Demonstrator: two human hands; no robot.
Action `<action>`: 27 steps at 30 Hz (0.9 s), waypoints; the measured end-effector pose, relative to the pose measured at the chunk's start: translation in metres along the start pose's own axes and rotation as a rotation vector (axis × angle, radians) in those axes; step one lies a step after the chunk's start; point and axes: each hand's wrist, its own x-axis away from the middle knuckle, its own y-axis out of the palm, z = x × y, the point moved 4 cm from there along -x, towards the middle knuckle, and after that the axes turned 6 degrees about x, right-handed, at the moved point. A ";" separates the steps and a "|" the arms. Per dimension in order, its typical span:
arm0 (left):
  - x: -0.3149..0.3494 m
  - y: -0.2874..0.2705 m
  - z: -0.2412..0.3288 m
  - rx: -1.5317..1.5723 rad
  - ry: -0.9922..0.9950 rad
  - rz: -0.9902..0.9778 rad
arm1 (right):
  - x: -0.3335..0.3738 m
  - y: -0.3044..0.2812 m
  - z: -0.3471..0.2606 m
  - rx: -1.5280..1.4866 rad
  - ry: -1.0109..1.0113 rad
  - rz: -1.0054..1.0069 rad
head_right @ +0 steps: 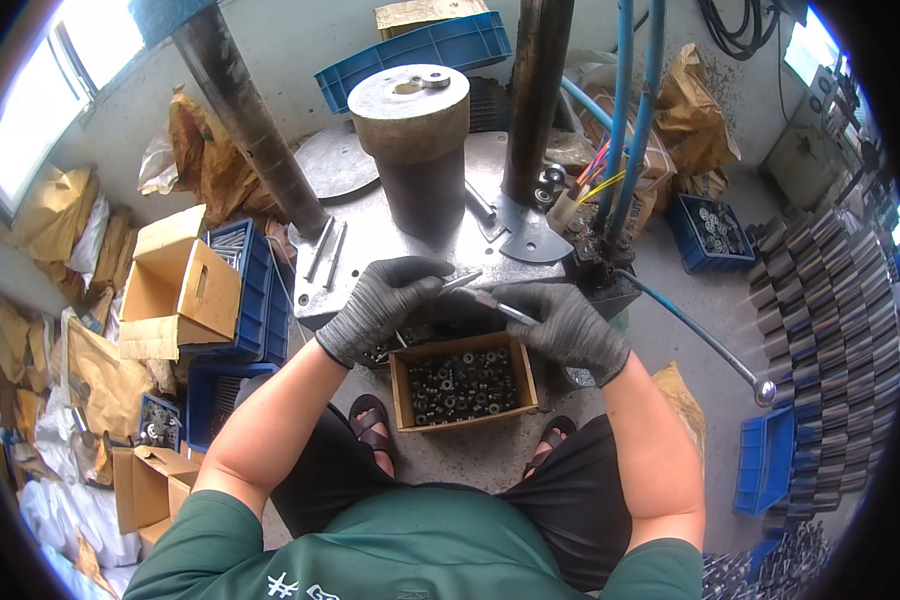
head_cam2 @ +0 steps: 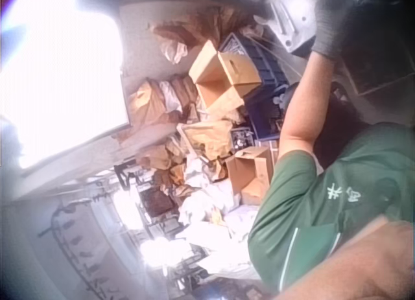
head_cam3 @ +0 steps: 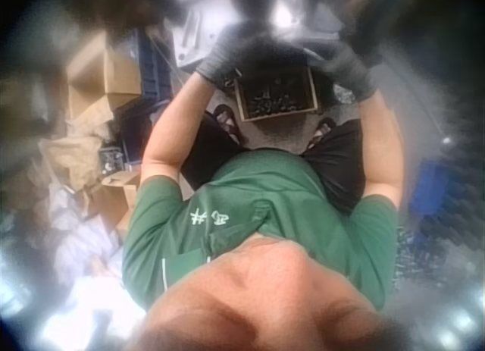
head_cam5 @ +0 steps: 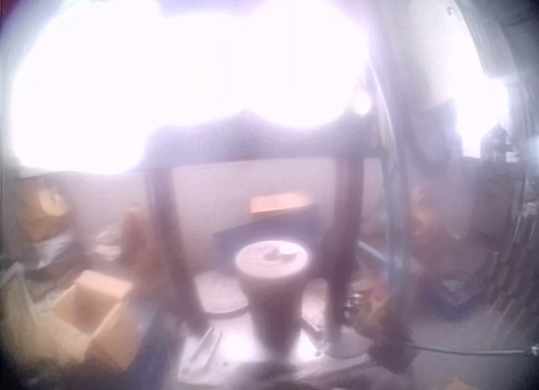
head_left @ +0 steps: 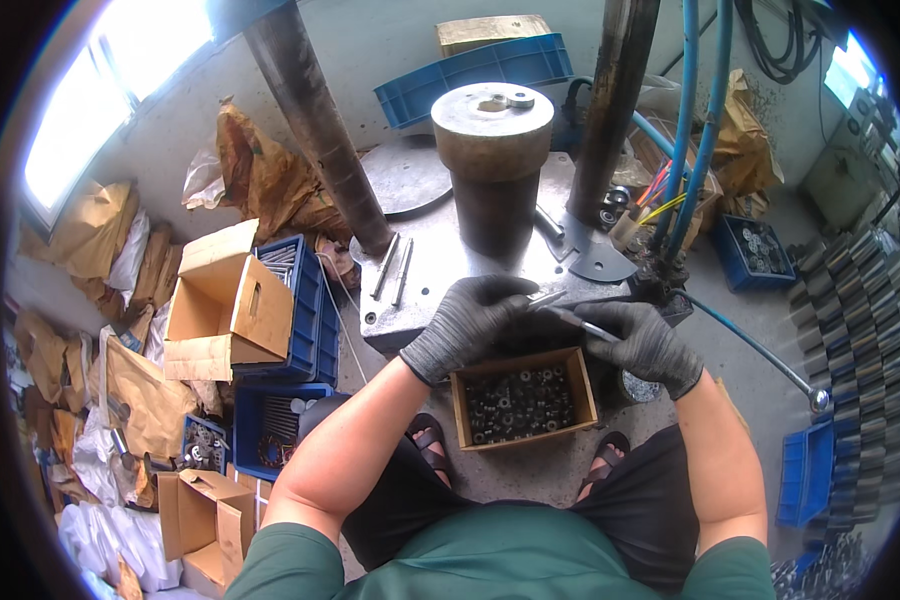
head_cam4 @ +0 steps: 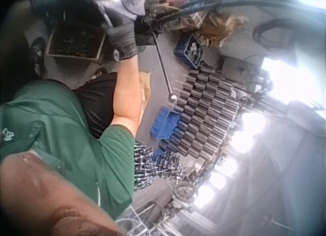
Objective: Inspecting and organizing metal parts using a caliper at a industrial press workstation.
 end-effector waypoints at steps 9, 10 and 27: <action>0.005 0.009 0.002 0.299 -0.216 -0.098 | -0.001 0.014 -0.004 -0.025 0.026 -0.087; 0.004 0.009 0.001 0.317 -0.252 -0.091 | -0.001 0.014 -0.004 0.047 0.037 -0.094; 0.001 0.003 -0.010 0.763 -0.364 -0.112 | -0.008 0.029 0.000 -0.302 0.061 -0.189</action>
